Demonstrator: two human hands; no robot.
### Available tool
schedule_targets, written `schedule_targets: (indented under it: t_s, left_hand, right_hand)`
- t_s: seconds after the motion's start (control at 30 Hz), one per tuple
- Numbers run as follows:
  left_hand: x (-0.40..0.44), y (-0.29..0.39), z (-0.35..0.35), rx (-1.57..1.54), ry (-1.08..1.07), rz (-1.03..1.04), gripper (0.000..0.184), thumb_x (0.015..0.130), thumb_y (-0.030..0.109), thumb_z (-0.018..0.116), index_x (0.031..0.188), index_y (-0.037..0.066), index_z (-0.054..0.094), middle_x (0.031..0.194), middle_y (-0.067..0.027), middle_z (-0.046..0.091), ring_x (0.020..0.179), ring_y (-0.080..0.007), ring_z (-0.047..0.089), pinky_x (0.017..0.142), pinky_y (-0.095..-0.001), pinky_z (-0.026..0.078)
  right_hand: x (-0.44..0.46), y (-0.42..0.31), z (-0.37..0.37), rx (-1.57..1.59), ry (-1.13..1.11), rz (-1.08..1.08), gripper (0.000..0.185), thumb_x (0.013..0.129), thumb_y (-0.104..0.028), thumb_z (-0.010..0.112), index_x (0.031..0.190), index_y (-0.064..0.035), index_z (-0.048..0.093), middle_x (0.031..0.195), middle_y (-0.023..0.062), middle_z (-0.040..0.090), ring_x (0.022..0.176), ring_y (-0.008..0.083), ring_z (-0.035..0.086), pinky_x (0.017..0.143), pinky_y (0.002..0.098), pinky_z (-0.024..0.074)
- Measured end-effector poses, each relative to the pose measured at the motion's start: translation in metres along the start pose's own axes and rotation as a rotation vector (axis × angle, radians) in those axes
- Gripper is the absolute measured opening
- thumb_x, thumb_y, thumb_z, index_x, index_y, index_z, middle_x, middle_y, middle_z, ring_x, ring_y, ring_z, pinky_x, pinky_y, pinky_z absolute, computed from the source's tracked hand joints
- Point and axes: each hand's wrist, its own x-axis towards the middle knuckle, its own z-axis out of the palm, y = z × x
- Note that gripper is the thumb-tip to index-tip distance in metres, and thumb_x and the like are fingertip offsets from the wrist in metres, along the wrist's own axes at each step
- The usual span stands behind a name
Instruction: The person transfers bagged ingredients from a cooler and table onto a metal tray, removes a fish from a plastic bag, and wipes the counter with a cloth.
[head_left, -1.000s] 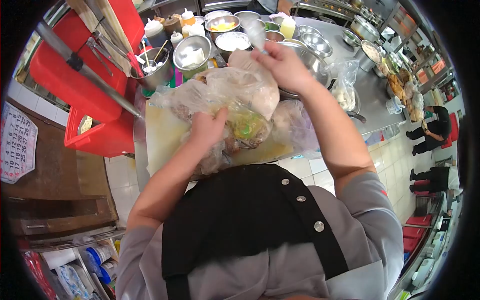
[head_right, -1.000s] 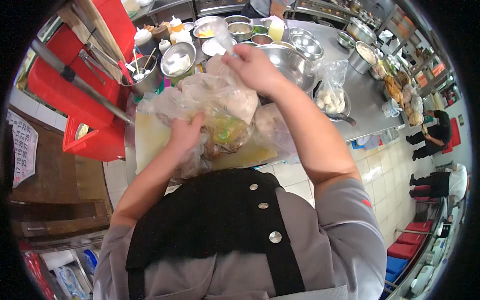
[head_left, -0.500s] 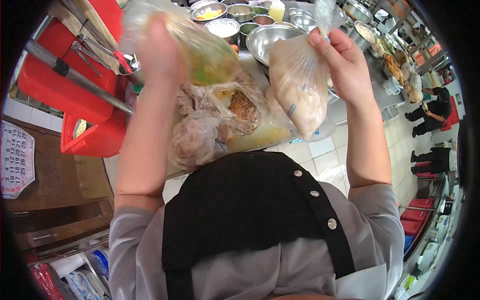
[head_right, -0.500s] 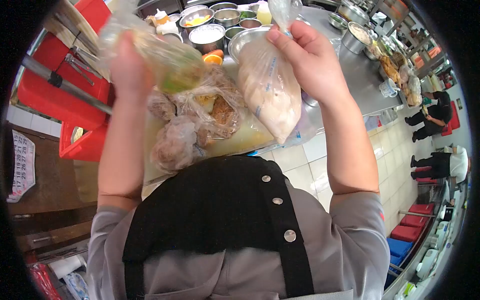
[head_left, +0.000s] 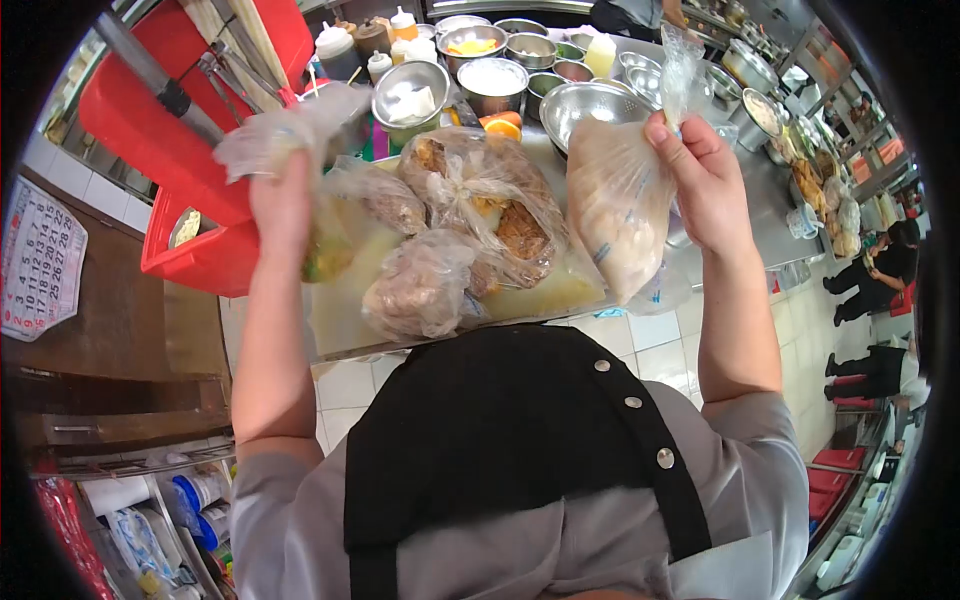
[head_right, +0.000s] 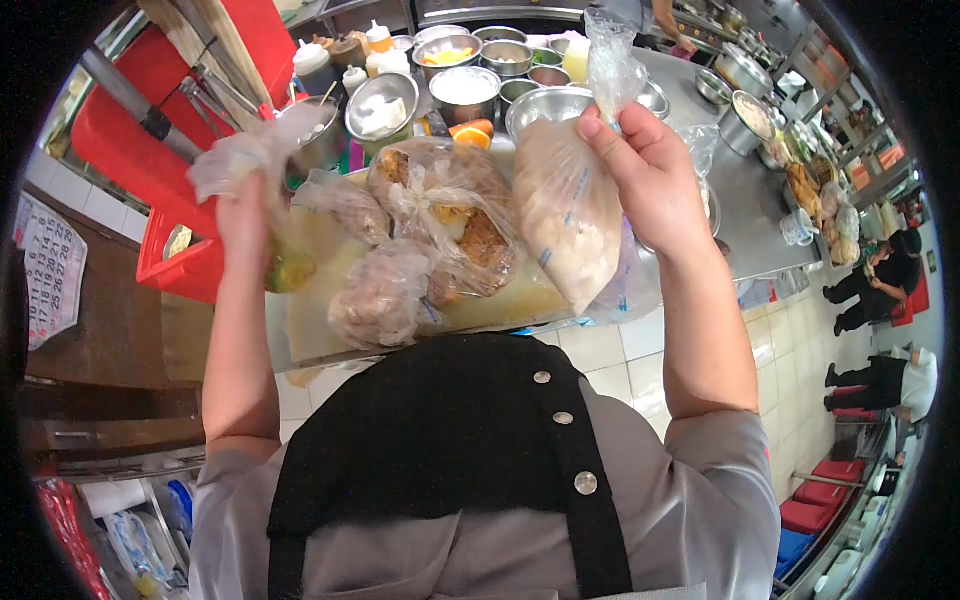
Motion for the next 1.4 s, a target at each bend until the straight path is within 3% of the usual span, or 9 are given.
schedule_targets:
  t_s: [0.1, 0.17, 0.27, 0.37, 0.67, 0.87, 0.97, 1.1, 1.4]
  left_hand:
    - [-0.025, 0.017, 0.042, 0.306, -0.230, 0.132, 0.055, 0.082, 0.039, 0.073, 0.119, 0.001, 0.061, 0.117, -0.0152, 0.066, 0.107, -0.0252, 0.064, 0.094, -0.0356, 0.048]
    - [-0.040, 0.053, 0.074, 0.795, -0.451, -0.068, 0.072, 0.075, 0.051, 0.076, 0.123, 0.000, 0.058, 0.118, -0.0187, 0.065, 0.109, -0.0298, 0.063, 0.094, -0.0392, 0.049]
    - [-0.050, 0.022, 0.115, 0.984, -0.584, -0.055, 0.084, 0.070, 0.056, 0.076, 0.128, 0.000, 0.052, 0.119, -0.0201, 0.063, 0.110, -0.0331, 0.062, 0.096, -0.0421, 0.048]
    - [-0.065, -0.005, 0.134, 1.153, -0.579, 0.255, 0.080, 0.070, 0.051, 0.078, 0.128, 0.001, 0.051, 0.119, -0.0219, 0.061, 0.108, -0.0335, 0.063, 0.092, -0.0429, 0.051]
    - [-0.044, -0.003, 0.152, 1.211, -0.835, 0.147, 0.041, 0.078, 0.029, 0.071, 0.107, 0.001, 0.062, 0.107, -0.0225, 0.067, 0.099, -0.0326, 0.066, 0.083, -0.0439, 0.053]
    - [-0.019, -0.010, 0.134, 0.830, -0.555, 0.101, 0.037, 0.080, 0.027, 0.065, 0.103, -0.003, 0.065, 0.100, -0.0232, 0.069, 0.097, -0.0372, 0.066, 0.086, -0.0440, 0.051]
    - [0.003, -0.005, 0.129, 0.727, -0.464, 0.041, 0.038, 0.081, 0.027, 0.063, 0.105, -0.002, 0.067, 0.100, -0.0223, 0.069, 0.096, -0.0345, 0.067, 0.086, -0.0407, 0.051]
    - [0.033, 0.062, 0.121, 0.455, -0.336, 0.191, 0.033, 0.082, 0.023, 0.061, 0.105, 0.001, 0.068, 0.095, -0.0148, 0.071, 0.088, -0.0264, 0.068, 0.081, -0.0373, 0.050]
    - [0.071, 0.143, 0.084, 0.292, -0.070, 0.167, 0.048, 0.082, 0.028, 0.062, 0.103, -0.015, 0.063, 0.100, -0.0152, 0.067, 0.086, -0.0173, 0.061, 0.076, -0.0328, 0.048]
  right_hand:
    - [0.004, -0.006, 0.012, 0.051, -0.004, 0.035, 0.019, 0.095, -0.019, 0.063, 0.106, -0.0034, 0.065, 0.093, -0.0006, 0.067, 0.081, 0.0048, 0.058, 0.073, 0.0212, 0.0472]
    - [0.006, -0.005, 0.014, 0.067, -0.027, 0.004, 0.019, 0.095, -0.019, 0.063, 0.106, -0.0034, 0.065, 0.094, -0.0002, 0.067, 0.083, 0.0052, 0.059, 0.074, 0.0212, 0.0466]
    - [0.000, -0.008, 0.011, 0.117, -0.024, -0.042, 0.019, 0.095, -0.019, 0.063, 0.106, -0.0034, 0.065, 0.095, 0.0003, 0.067, 0.085, 0.0057, 0.059, 0.075, 0.0212, 0.0457]
    - [-0.012, -0.018, 0.003, 0.149, 0.007, -0.078, 0.018, 0.096, -0.018, 0.062, 0.106, -0.0029, 0.065, 0.096, 0.0008, 0.067, 0.086, 0.0062, 0.059, 0.077, 0.0213, 0.0451]
    - [-0.088, -0.040, -0.070, 0.045, 0.222, -0.131, 0.018, 0.097, -0.010, 0.058, 0.111, 0.0003, 0.062, 0.101, 0.0024, 0.064, 0.095, 0.0087, 0.057, 0.085, 0.0230, 0.0428]
    - [-0.144, -0.045, -0.135, -0.020, 0.430, -0.148, 0.024, 0.097, -0.012, 0.058, 0.117, 0.0016, 0.061, 0.110, 0.0050, 0.065, 0.102, 0.0113, 0.059, 0.093, 0.0250, 0.0434]
    - [-0.156, -0.047, -0.147, -0.068, 0.531, -0.153, 0.020, 0.097, -0.011, 0.060, 0.113, -0.0003, 0.065, 0.105, 0.0027, 0.066, 0.096, 0.0083, 0.059, 0.087, 0.0214, 0.0440]
    - [-0.161, -0.051, -0.156, -0.058, 0.586, -0.182, 0.022, 0.096, -0.011, 0.060, 0.115, 0.0004, 0.064, 0.107, 0.0046, 0.067, 0.101, 0.0109, 0.060, 0.091, 0.0238, 0.0448]
    - [-0.151, -0.044, -0.153, -0.004, 0.572, -0.159, 0.022, 0.096, -0.010, 0.059, 0.115, 0.0021, 0.062, 0.111, 0.0063, 0.066, 0.102, 0.0123, 0.061, 0.091, 0.0244, 0.0454]
